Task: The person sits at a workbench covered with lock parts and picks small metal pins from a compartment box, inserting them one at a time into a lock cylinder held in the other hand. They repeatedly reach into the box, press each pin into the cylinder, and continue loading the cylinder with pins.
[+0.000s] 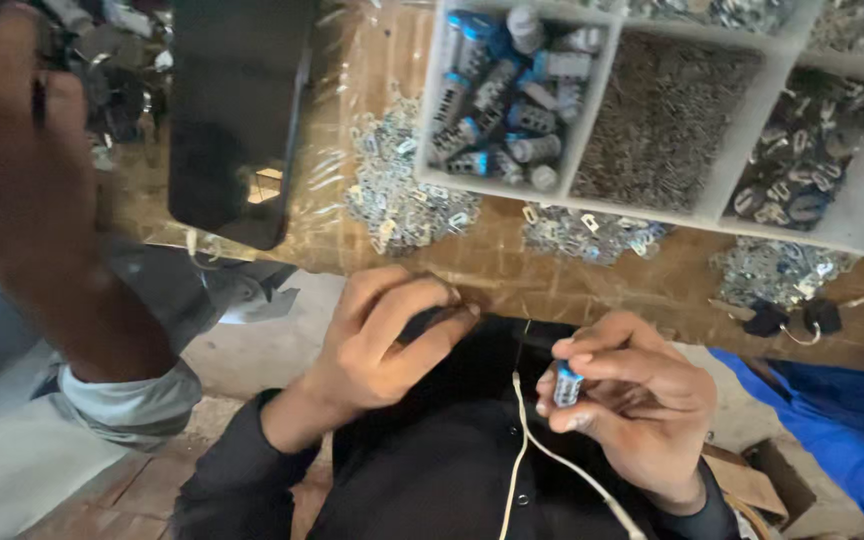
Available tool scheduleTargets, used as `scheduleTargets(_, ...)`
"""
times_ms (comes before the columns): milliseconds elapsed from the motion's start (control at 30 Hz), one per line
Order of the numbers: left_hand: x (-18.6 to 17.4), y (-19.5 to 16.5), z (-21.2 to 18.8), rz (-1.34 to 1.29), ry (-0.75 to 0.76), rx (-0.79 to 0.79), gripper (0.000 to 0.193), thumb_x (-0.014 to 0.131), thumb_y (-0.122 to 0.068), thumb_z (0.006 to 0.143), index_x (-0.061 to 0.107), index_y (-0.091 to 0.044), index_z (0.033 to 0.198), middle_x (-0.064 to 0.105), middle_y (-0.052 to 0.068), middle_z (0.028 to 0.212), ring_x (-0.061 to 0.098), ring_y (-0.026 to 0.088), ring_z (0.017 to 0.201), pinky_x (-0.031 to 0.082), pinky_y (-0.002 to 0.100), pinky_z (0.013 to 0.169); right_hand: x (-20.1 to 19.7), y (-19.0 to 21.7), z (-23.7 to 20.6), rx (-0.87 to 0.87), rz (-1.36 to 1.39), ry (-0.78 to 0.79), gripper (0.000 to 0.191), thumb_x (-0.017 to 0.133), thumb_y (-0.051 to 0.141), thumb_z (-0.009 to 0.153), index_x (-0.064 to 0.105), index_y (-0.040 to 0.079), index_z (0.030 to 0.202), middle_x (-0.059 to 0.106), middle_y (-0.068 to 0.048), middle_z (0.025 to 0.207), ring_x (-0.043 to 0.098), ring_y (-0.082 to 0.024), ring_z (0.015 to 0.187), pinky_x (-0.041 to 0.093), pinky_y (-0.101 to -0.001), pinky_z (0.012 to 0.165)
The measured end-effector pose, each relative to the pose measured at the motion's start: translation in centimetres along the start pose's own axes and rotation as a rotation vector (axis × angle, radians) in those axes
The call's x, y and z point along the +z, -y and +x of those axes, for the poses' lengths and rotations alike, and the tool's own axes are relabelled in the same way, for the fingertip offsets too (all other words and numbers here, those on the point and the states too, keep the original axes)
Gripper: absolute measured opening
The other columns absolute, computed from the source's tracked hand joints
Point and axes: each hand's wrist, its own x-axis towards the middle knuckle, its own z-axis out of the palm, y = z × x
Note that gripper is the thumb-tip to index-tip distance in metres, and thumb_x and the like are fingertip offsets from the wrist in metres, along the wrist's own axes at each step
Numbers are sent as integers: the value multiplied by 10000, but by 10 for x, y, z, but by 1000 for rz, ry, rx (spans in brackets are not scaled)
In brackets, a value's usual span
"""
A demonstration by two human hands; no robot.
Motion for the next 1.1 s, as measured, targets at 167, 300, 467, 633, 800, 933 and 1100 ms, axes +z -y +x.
scheduleTargets(167,6,2,-12,61,-46,43,221,888,-80,865,760,-72,1044,649,55,1140,598,267,1019,538,371,860,-15,-2,-8,-41,52,-57,418,767,-173,823,700,-39,1213,638,-228,1249,749,-294,995,698,-391,782)
scheduleTargets(300,11,0,-12,60,-24,-42,244,896,-88,844,750,-77,1039,652,61,1120,615,270,1009,541,383,856,-24,-1,-10,-38,52,-40,425,769,-182,817,699,-35,1210,631,-223,1251,747,-296,1000,701,-390,786)
scheduleTargets(467,-3,-10,2,56,-54,-82,275,831,5,783,767,-93,1031,698,55,1033,619,274,957,544,389,816,-26,4,-8,-61,79,-28,429,775,-187,820,703,-39,1215,629,-219,1231,747,-289,1006,701,-390,802)
scheduleTargets(633,8,-51,23,-478,-42,-213,305,828,58,848,691,-84,1081,728,39,1080,708,205,963,578,327,839,-27,2,-7,-13,41,-95,421,804,-147,811,673,-40,1196,633,-205,1243,759,-264,991,711,-377,818)
scheduleTargets(800,31,-61,47,-434,20,3,287,890,-20,877,720,-64,1104,714,56,1085,678,224,932,568,344,834,-26,11,-11,-44,-207,-120,406,828,-105,773,712,-39,1157,645,-172,1220,739,-197,967,659,-258,793)
scheduleTargets(933,19,-49,45,-486,115,-15,276,882,-34,807,761,-99,1046,650,52,963,627,220,840,507,337,756,-16,12,-6,-93,-256,-128,362,823,-110,804,735,-33,1147,644,-150,1148,699,-201,1054,607,-228,883)
scheduleTargets(1100,7,-47,24,-669,179,-349,259,850,-80,887,763,-146,1122,631,12,1017,651,156,832,524,286,749,-15,6,2,-28,-96,185,320,820,-151,789,759,-36,1081,651,-150,1141,762,-263,977,702,-350,812)
